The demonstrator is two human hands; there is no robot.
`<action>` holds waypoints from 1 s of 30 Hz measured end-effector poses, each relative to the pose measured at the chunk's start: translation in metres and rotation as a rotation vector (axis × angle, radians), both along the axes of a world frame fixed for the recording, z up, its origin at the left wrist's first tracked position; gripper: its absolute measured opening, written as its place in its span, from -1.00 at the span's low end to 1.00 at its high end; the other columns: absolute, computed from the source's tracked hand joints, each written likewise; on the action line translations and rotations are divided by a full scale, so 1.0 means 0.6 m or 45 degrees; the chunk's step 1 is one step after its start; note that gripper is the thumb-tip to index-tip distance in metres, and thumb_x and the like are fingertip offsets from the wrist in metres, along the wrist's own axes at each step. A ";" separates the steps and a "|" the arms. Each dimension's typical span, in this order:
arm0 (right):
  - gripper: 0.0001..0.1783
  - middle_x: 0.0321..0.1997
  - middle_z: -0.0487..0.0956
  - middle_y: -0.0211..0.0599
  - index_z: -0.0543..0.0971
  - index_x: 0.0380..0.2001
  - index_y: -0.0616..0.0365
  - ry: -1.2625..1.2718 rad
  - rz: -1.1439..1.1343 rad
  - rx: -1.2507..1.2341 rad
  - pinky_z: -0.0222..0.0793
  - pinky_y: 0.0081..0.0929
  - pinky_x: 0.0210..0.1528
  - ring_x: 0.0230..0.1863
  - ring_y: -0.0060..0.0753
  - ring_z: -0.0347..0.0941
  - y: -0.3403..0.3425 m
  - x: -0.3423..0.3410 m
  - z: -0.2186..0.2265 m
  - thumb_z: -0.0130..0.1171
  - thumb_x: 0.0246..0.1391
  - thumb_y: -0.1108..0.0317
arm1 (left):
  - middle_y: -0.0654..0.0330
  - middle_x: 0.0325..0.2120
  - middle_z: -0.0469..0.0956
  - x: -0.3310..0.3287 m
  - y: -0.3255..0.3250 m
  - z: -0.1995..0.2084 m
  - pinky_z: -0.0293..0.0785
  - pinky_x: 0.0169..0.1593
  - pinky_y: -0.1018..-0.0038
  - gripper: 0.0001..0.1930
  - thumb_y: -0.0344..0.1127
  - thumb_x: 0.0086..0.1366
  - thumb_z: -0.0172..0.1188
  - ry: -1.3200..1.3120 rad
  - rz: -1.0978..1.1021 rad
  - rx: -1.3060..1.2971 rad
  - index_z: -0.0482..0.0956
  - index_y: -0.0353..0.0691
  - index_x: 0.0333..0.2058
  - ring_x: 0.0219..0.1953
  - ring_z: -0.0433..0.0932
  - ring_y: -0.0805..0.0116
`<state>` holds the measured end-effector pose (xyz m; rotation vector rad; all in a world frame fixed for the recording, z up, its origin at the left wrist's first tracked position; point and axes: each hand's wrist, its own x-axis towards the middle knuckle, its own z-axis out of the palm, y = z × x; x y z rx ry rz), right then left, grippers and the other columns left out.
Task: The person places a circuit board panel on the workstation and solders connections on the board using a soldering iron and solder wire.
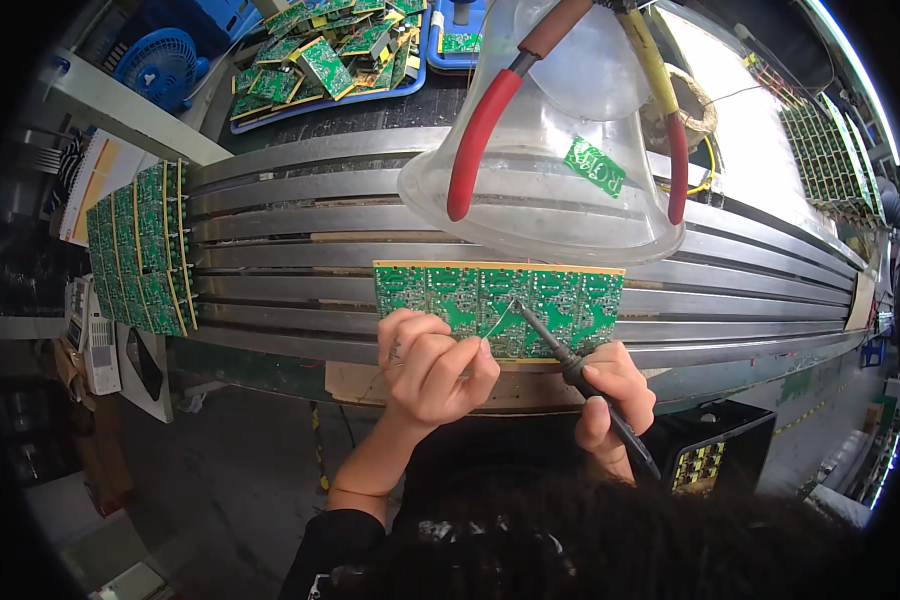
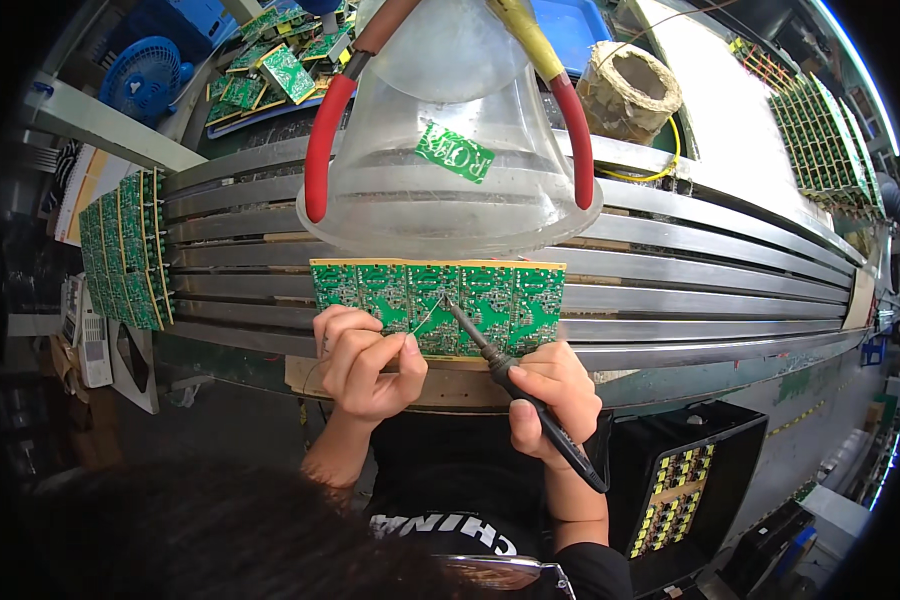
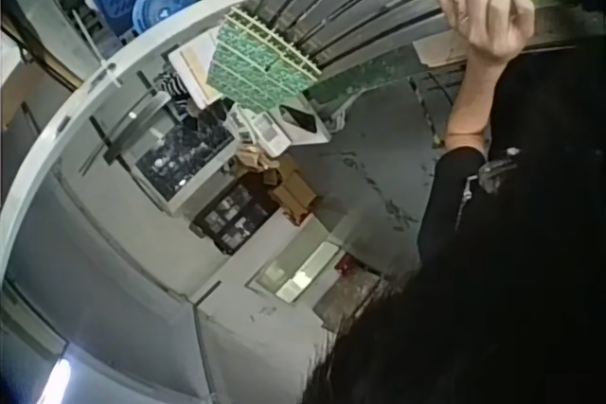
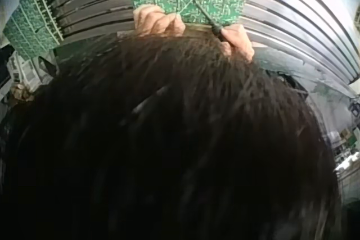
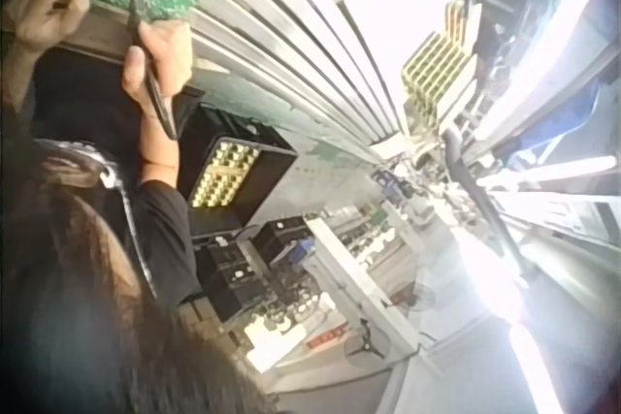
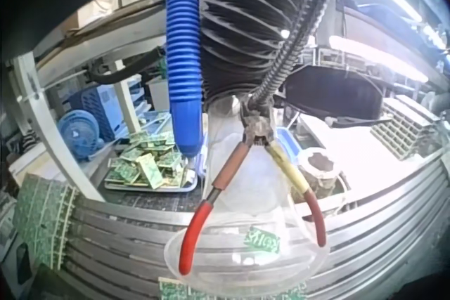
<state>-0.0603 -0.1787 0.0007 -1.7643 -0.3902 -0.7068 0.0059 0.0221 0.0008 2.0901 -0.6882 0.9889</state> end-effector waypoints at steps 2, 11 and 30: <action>-0.74 -0.42 0.62 -0.19 0.59 -0.13 0.25 -0.003 -0.005 -0.010 0.36 -0.26 -0.22 -0.44 -0.32 0.42 0.001 0.000 0.000 0.10 0.23 0.30 | 0.30 -0.50 0.46 0.000 -0.001 0.000 0.46 -0.11 0.20 -0.82 -0.54 -0.01 0.29 0.009 0.001 0.008 0.58 -0.15 -0.40 -0.40 0.48 0.28; -0.82 -0.43 0.65 -0.24 0.63 -0.30 0.19 -0.148 -0.134 -0.297 0.46 -0.24 -0.13 -0.45 -0.27 0.52 0.012 -0.002 -0.002 0.26 0.12 0.30 | 0.31 -0.53 0.46 -0.001 -0.005 0.002 0.41 -0.07 0.22 -0.85 -0.52 -0.01 0.30 0.019 0.048 0.072 0.60 -0.15 -0.41 -0.40 0.47 0.28; -0.75 -0.50 0.61 -0.20 0.60 -0.24 0.21 -0.053 -0.021 0.126 0.37 -0.14 -0.10 -0.49 -0.29 0.38 -0.023 -0.034 -0.005 0.12 0.17 0.25 | 0.35 -0.49 0.44 -0.060 0.031 -0.005 0.36 -0.06 0.27 -0.82 -0.51 -0.02 0.32 0.119 0.005 0.108 0.61 -0.11 -0.40 -0.34 0.52 0.31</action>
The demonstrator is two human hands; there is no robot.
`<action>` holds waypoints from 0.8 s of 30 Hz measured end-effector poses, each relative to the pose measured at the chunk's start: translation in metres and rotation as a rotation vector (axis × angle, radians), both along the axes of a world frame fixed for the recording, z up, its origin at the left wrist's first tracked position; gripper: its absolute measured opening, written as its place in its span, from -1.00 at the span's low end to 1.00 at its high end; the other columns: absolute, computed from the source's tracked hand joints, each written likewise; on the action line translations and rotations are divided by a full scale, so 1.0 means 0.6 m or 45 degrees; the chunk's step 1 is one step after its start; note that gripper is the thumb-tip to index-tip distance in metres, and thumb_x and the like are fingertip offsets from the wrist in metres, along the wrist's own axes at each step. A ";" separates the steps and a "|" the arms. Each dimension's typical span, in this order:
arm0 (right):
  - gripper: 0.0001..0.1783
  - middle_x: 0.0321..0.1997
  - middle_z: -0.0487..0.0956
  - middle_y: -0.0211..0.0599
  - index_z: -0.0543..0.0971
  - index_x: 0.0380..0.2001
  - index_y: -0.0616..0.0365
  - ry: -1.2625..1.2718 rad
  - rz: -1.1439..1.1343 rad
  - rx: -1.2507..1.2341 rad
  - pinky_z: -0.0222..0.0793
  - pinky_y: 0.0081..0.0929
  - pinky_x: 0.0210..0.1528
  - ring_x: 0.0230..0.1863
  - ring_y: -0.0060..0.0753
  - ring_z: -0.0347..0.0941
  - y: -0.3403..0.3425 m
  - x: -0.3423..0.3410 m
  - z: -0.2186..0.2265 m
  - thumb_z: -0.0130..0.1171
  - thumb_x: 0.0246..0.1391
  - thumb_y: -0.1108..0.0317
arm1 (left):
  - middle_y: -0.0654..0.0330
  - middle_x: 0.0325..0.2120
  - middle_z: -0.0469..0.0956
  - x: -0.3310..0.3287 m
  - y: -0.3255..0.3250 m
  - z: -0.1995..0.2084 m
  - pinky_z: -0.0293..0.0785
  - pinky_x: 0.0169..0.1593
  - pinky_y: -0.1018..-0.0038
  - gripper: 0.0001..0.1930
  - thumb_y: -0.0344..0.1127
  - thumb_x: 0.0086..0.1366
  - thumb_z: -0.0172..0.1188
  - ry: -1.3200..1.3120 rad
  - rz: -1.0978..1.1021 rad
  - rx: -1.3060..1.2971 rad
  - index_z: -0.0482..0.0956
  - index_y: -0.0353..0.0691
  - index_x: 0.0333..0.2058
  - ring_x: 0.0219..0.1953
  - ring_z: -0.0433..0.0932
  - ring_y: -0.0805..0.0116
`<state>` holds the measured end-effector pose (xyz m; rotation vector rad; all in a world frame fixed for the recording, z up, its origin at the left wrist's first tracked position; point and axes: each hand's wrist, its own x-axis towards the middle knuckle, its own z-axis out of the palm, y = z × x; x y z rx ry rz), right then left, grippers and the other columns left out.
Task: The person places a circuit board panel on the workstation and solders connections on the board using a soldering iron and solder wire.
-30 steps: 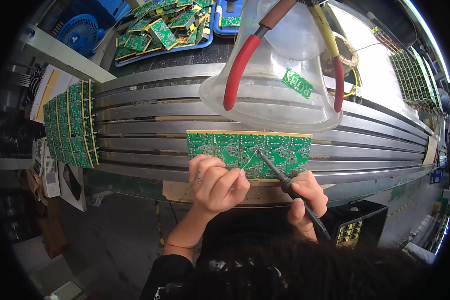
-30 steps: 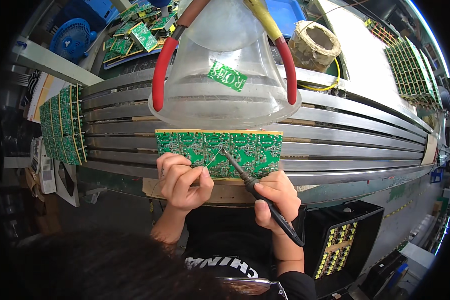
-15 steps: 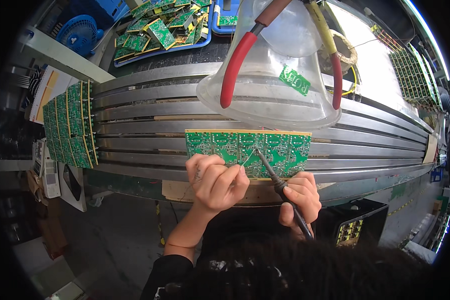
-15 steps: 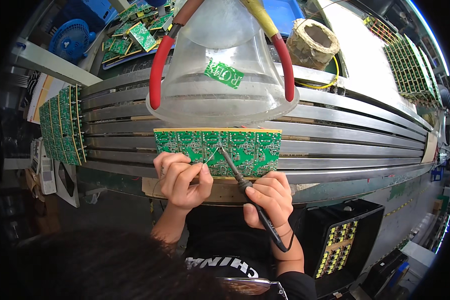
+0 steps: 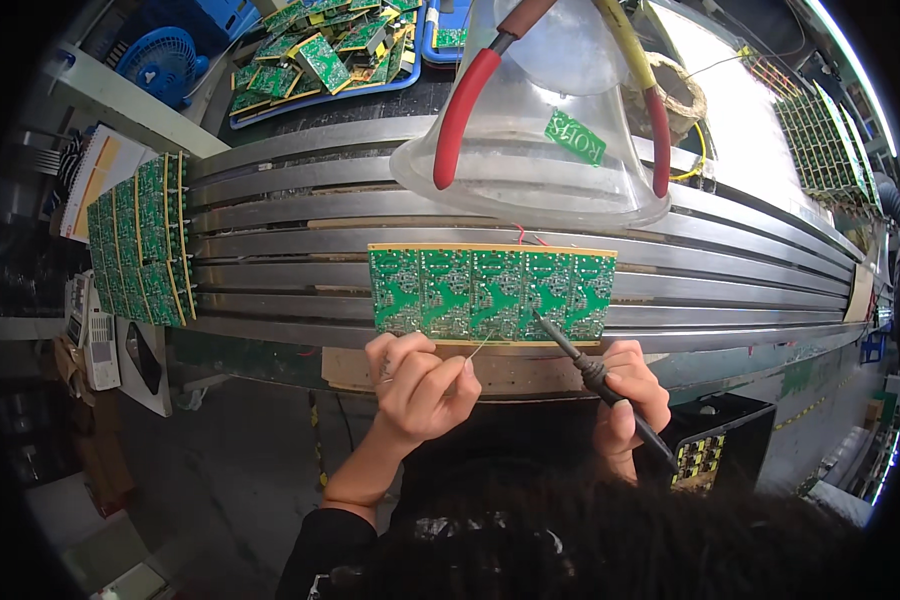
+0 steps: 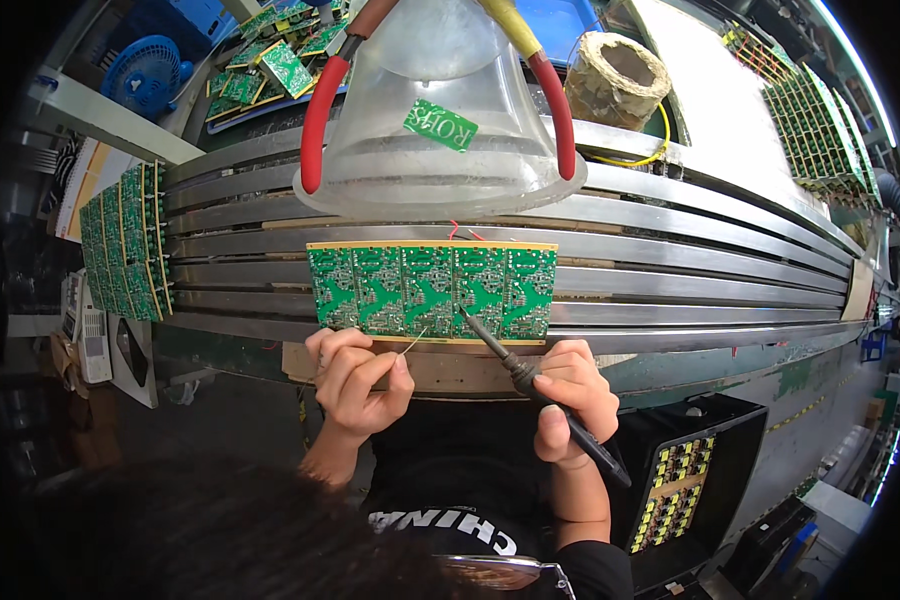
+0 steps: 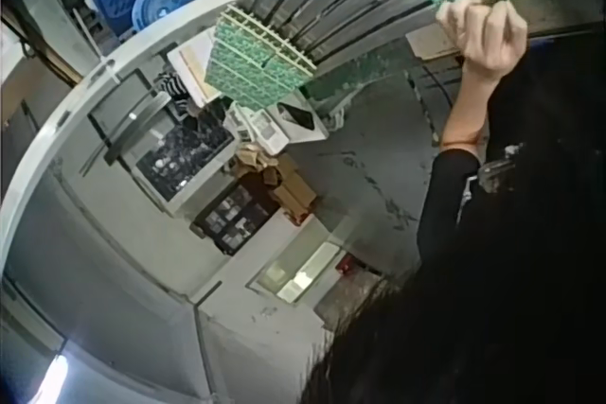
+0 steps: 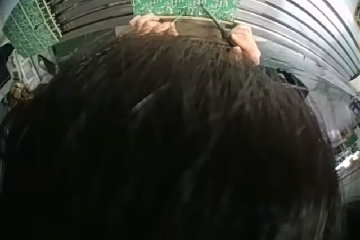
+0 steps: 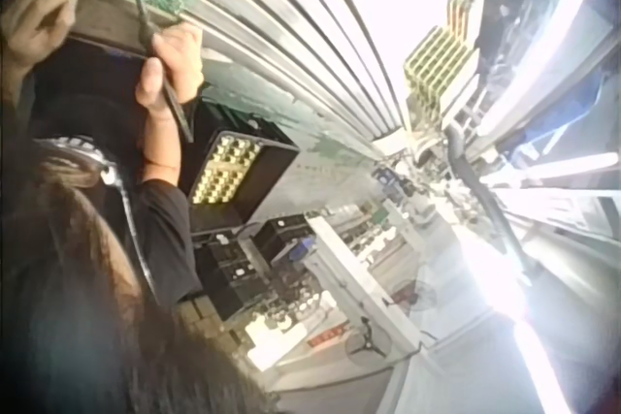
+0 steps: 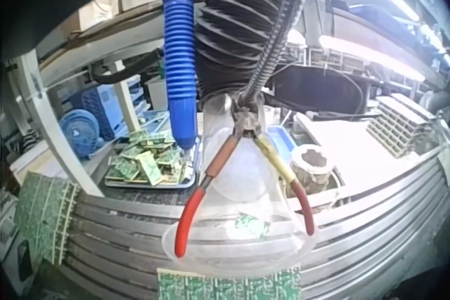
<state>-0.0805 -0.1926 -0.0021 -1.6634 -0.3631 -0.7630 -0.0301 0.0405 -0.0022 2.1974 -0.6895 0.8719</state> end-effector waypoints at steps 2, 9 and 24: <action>-0.74 -0.50 0.60 -0.19 0.60 -0.24 0.22 -0.001 0.020 0.015 0.37 -0.14 -0.11 -0.49 -0.29 0.38 0.002 -0.003 0.000 0.12 0.17 0.24 | 0.35 -0.49 0.44 -0.005 0.006 -0.004 0.36 -0.06 0.26 -0.83 -0.51 -0.01 0.32 0.000 0.001 0.020 0.61 -0.12 -0.40 -0.33 0.53 0.30; -0.79 -0.48 0.60 -0.26 0.66 -0.34 0.23 0.047 0.059 -0.138 0.46 -0.20 -0.13 -0.48 -0.26 0.43 0.017 -0.007 0.013 0.25 0.06 0.29 | 0.36 -0.49 0.44 -0.005 0.008 -0.007 0.38 -0.04 0.24 -0.81 -0.52 -0.01 0.34 0.011 -0.034 -0.016 0.62 -0.12 -0.39 -0.31 0.55 0.29; -0.82 -0.41 0.53 -0.33 0.72 -0.37 0.10 0.124 -0.003 -0.515 0.34 -0.29 -0.26 -0.41 -0.32 0.36 0.030 -0.010 0.040 0.32 -0.15 0.43 | 0.37 -0.50 0.43 0.006 -0.012 -0.009 0.36 -0.05 0.24 -0.79 -0.51 0.01 0.37 0.005 -0.006 -0.004 0.64 -0.11 -0.35 -0.35 0.50 0.31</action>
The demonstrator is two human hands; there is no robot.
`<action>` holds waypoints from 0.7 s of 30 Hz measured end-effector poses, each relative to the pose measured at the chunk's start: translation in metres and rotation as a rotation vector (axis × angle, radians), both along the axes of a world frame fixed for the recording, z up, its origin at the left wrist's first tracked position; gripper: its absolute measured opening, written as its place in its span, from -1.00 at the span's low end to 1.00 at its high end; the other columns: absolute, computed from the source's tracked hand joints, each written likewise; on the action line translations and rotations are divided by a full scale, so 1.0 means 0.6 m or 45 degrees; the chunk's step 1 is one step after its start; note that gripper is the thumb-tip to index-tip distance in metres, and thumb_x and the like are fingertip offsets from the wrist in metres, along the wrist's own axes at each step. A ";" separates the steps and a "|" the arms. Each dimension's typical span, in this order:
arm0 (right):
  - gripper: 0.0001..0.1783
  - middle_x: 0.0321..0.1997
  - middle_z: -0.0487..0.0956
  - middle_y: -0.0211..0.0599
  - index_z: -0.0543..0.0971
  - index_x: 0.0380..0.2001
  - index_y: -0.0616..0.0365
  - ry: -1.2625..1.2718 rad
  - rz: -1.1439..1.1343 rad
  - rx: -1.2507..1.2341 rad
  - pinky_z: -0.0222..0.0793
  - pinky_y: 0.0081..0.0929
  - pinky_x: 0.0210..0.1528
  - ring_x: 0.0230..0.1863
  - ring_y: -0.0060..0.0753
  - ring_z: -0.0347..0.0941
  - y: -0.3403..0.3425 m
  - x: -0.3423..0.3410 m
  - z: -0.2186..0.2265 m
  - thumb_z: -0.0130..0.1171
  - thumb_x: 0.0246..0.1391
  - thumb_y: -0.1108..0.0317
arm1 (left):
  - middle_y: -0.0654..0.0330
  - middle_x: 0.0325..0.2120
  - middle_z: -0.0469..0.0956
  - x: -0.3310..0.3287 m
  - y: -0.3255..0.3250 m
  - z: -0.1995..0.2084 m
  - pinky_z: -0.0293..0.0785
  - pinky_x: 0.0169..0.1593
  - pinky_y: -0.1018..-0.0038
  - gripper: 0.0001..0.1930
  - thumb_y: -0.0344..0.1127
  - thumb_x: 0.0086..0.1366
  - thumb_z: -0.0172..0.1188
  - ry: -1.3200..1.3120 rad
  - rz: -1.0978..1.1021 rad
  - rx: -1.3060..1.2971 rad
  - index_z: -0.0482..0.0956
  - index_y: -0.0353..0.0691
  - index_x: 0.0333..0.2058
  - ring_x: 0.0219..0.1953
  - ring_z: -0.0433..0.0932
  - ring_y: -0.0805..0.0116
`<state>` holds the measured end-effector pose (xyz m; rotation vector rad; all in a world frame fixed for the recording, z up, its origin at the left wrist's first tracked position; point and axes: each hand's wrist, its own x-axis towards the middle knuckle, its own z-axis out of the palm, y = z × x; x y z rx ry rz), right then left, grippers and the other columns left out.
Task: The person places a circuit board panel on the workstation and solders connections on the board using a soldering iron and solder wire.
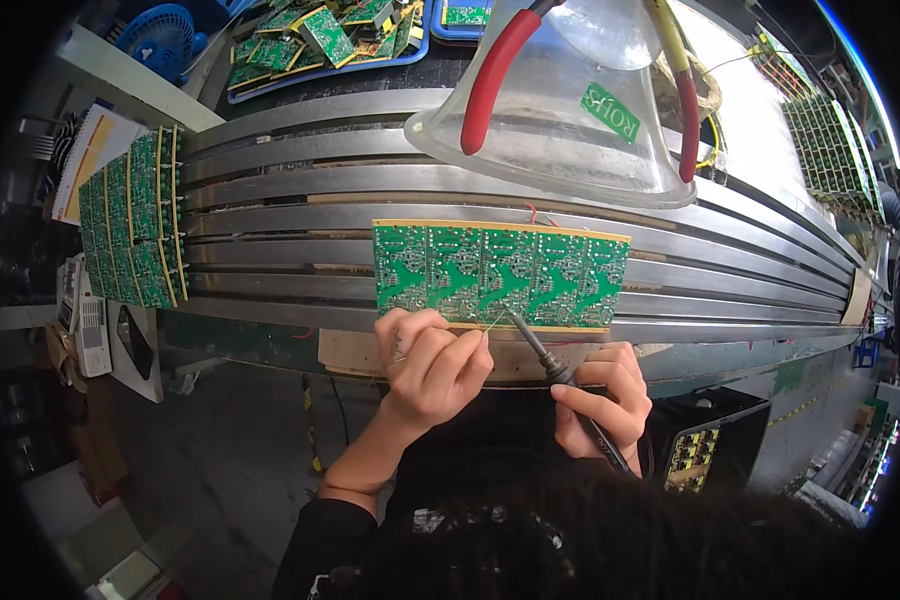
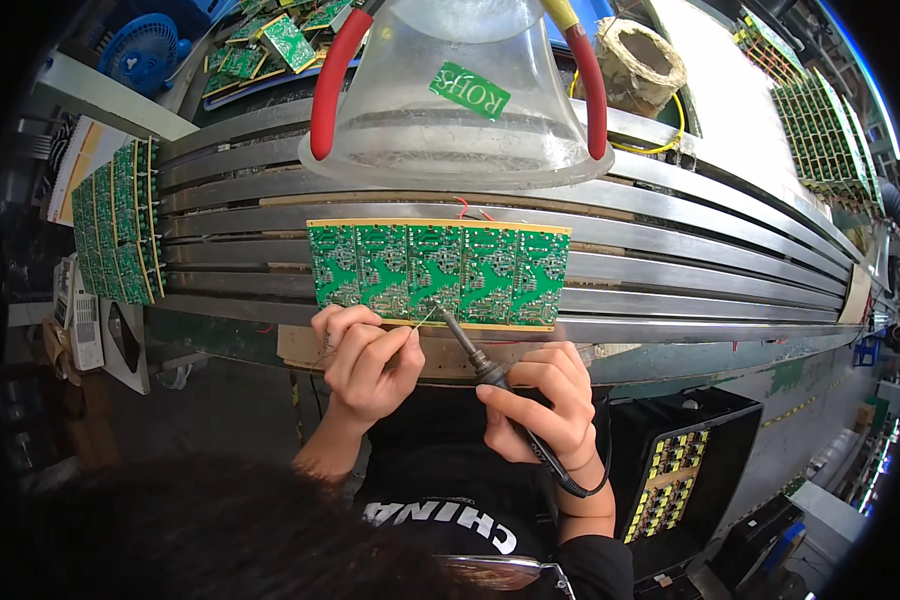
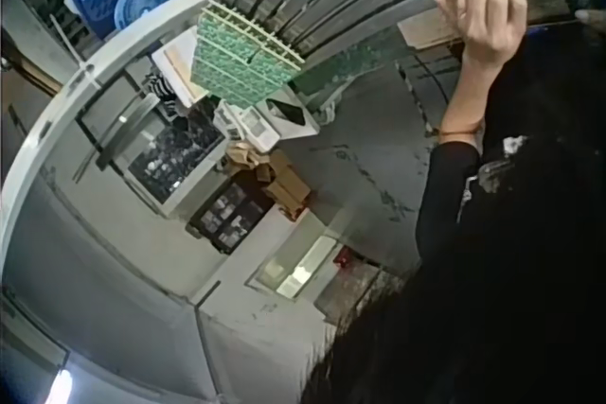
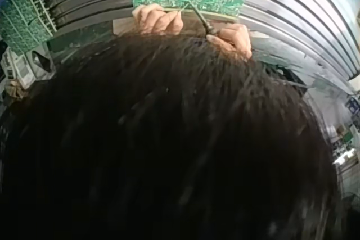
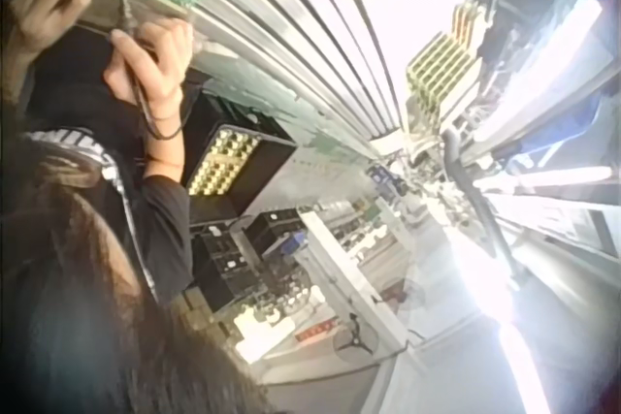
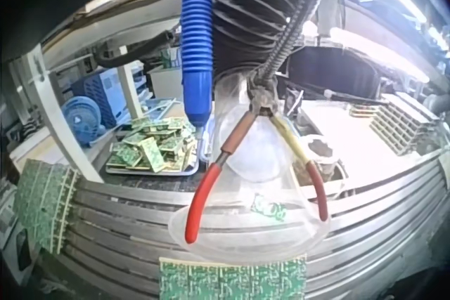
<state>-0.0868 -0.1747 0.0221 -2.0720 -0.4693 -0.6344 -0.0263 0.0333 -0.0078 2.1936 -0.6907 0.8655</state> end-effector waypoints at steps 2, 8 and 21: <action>-0.81 -0.40 0.53 -0.34 0.73 -0.37 0.08 0.019 -0.013 0.002 0.33 -0.30 -0.26 -0.40 -0.32 0.36 0.000 0.000 0.002 0.32 -0.16 0.44 | 0.37 -0.50 0.43 0.000 -0.001 0.002 0.35 -0.05 0.24 -0.79 -0.51 0.01 0.38 0.008 -0.002 0.011 0.64 -0.11 -0.34 -0.36 0.49 0.32; -0.79 -0.40 0.53 -0.34 0.73 -0.36 0.09 0.029 -0.005 -0.023 0.33 -0.31 -0.26 -0.39 -0.32 0.37 -0.001 0.002 0.002 0.33 -0.18 0.43 | 0.37 -0.50 0.44 0.001 0.000 0.003 0.34 -0.05 0.23 -0.78 -0.51 0.01 0.38 0.020 -0.008 0.009 0.65 -0.12 -0.33 -0.36 0.49 0.32; -0.80 -0.41 0.54 -0.33 0.73 -0.39 0.08 0.034 0.011 0.029 0.31 -0.29 -0.25 -0.41 -0.32 0.38 -0.002 -0.004 0.005 0.31 -0.20 0.44 | 0.35 -0.50 0.45 0.000 0.004 0.004 0.39 -0.07 0.26 -0.80 -0.53 -0.01 0.37 0.018 -0.010 -0.015 0.64 -0.14 -0.37 -0.36 0.52 0.32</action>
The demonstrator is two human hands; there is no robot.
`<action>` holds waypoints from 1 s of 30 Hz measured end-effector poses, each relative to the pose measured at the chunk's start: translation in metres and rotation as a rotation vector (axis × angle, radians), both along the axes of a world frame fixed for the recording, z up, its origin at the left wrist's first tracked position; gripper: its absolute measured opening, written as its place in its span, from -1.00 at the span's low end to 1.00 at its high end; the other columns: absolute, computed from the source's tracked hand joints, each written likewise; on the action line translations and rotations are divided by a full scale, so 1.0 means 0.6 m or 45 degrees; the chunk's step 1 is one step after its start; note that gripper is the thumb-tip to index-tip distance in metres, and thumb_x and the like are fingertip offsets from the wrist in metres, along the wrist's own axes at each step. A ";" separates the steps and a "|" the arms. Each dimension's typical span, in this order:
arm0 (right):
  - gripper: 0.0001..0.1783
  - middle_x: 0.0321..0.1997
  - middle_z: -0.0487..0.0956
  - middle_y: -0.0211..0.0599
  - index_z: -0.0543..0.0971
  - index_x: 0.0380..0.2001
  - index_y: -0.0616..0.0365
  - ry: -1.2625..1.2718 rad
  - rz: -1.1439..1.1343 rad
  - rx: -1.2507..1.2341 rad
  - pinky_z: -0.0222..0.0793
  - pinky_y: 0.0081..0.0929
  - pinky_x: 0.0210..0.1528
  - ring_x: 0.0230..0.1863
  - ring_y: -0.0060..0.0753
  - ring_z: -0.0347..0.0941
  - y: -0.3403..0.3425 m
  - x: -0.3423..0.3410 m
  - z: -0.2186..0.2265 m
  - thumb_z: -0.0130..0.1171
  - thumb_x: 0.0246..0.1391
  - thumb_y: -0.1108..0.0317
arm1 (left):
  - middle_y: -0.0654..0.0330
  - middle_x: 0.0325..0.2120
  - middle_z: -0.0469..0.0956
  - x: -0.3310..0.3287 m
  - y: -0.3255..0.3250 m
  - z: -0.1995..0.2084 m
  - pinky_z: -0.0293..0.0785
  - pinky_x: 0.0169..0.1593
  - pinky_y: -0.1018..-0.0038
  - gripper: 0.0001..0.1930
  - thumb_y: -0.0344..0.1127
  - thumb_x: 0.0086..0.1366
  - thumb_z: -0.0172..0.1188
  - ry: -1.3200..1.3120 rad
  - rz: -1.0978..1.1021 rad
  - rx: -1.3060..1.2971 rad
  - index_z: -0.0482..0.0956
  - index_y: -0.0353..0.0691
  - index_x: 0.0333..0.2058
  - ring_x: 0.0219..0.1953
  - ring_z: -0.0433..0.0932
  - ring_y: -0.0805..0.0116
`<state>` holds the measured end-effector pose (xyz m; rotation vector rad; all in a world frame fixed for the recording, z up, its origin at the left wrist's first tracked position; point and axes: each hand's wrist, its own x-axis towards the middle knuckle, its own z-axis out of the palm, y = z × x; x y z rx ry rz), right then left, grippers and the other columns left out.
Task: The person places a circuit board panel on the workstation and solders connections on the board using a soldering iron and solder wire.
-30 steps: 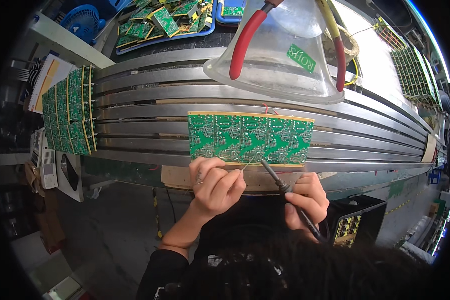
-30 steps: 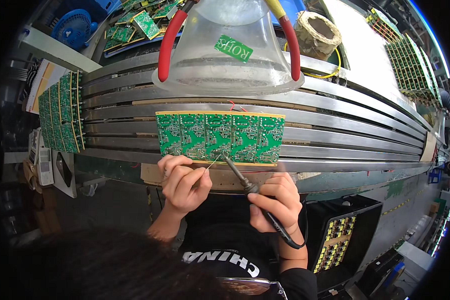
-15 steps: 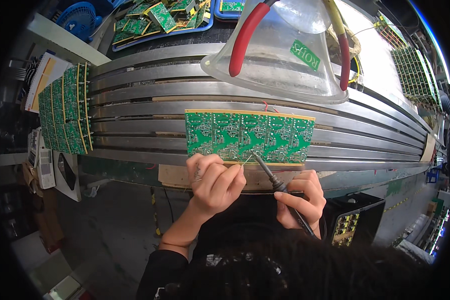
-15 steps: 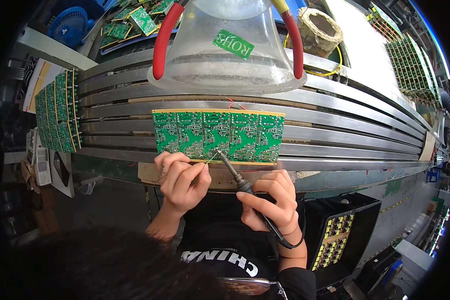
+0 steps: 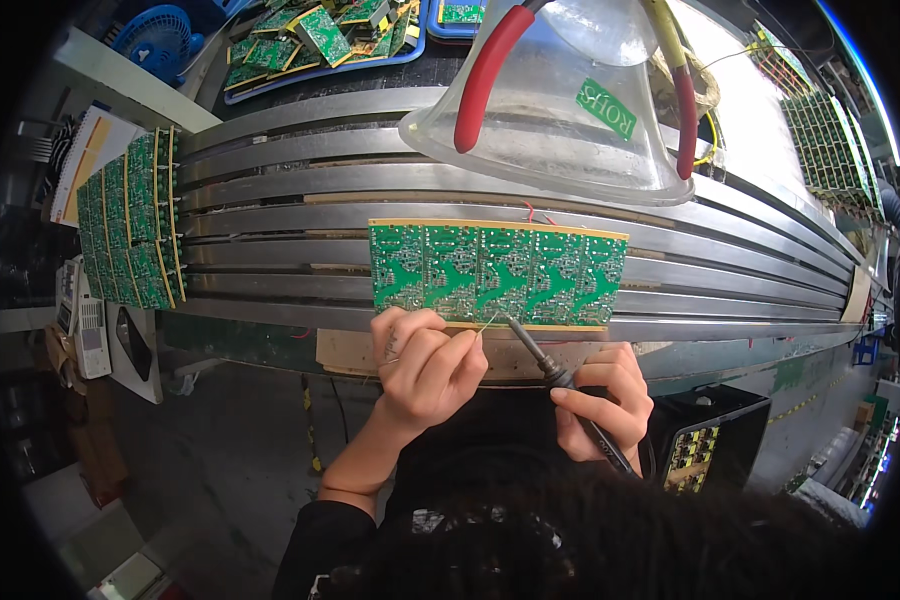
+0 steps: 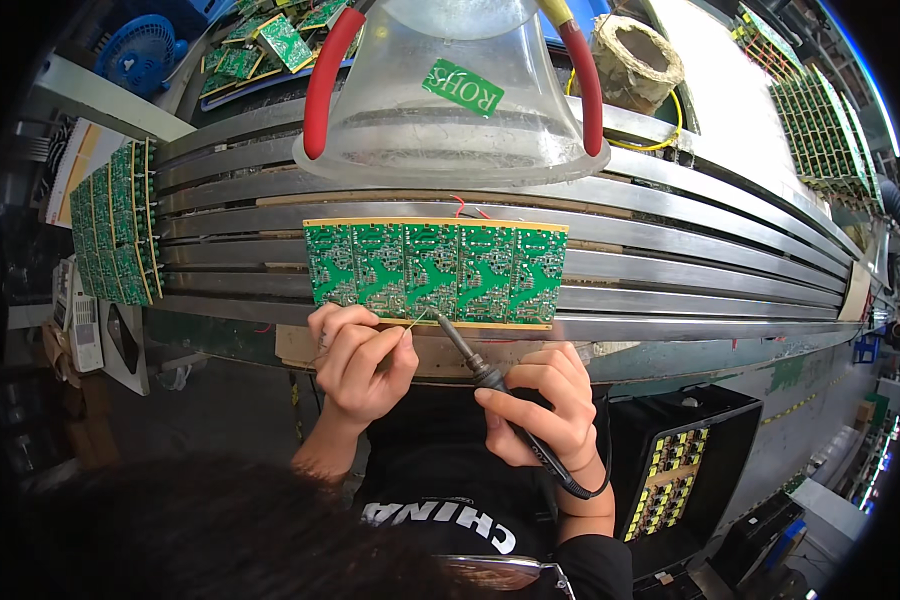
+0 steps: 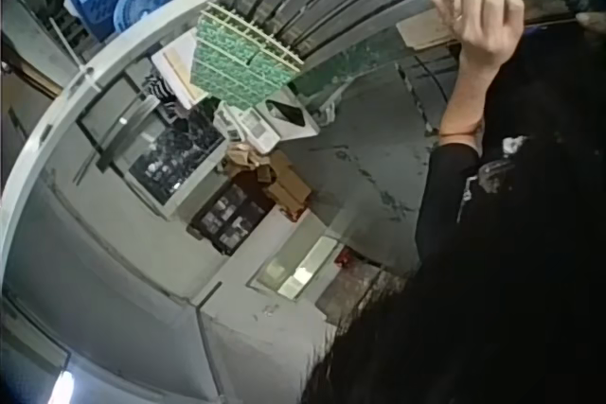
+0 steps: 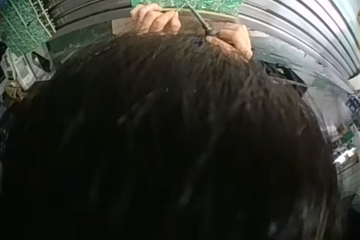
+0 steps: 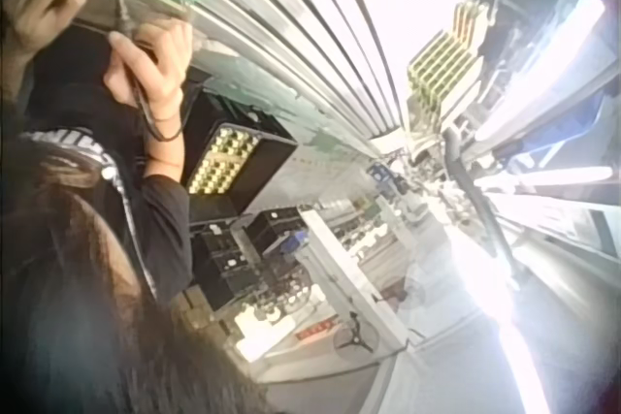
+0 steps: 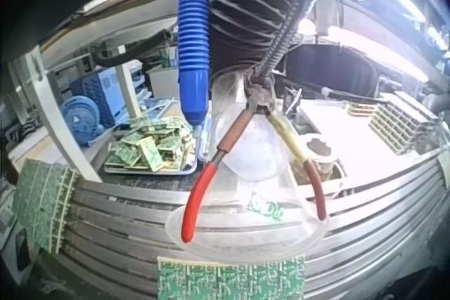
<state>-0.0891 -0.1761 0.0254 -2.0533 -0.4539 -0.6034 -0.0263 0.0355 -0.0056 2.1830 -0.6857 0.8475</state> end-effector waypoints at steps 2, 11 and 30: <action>-0.80 -0.39 0.54 -0.36 0.73 -0.38 0.06 -0.045 -0.017 0.002 0.35 -0.28 -0.23 -0.40 -0.32 0.38 -0.003 0.001 0.003 0.33 -0.19 0.41 | 0.34 -0.51 0.45 0.000 0.000 -0.001 0.39 -0.07 0.26 -0.80 -0.54 -0.01 0.37 0.003 0.000 -0.005 0.64 -0.15 -0.38 -0.36 0.52 0.32; -0.59 -0.16 0.63 -0.14 0.63 0.08 0.22 -0.468 -0.568 0.405 0.35 -0.35 0.02 -0.13 -0.28 0.48 -0.167 0.114 0.033 -0.03 0.22 0.53 | 0.33 -0.51 0.46 -0.006 -0.002 0.005 0.43 -0.06 0.26 -0.82 -0.54 0.00 0.35 -0.007 0.001 -0.010 0.63 -0.15 -0.39 -0.33 0.56 0.31; -0.75 -0.49 0.63 -0.20 0.66 -0.42 0.28 -0.101 0.023 0.388 0.36 -0.33 -0.27 -0.49 -0.28 0.42 -0.045 0.009 -0.013 0.18 0.06 0.27 | 0.35 -0.52 0.48 -0.003 -0.012 0.000 0.40 -0.09 0.31 -0.80 -0.57 -0.01 0.35 0.025 0.002 -0.030 0.63 -0.16 -0.38 -0.37 0.51 0.30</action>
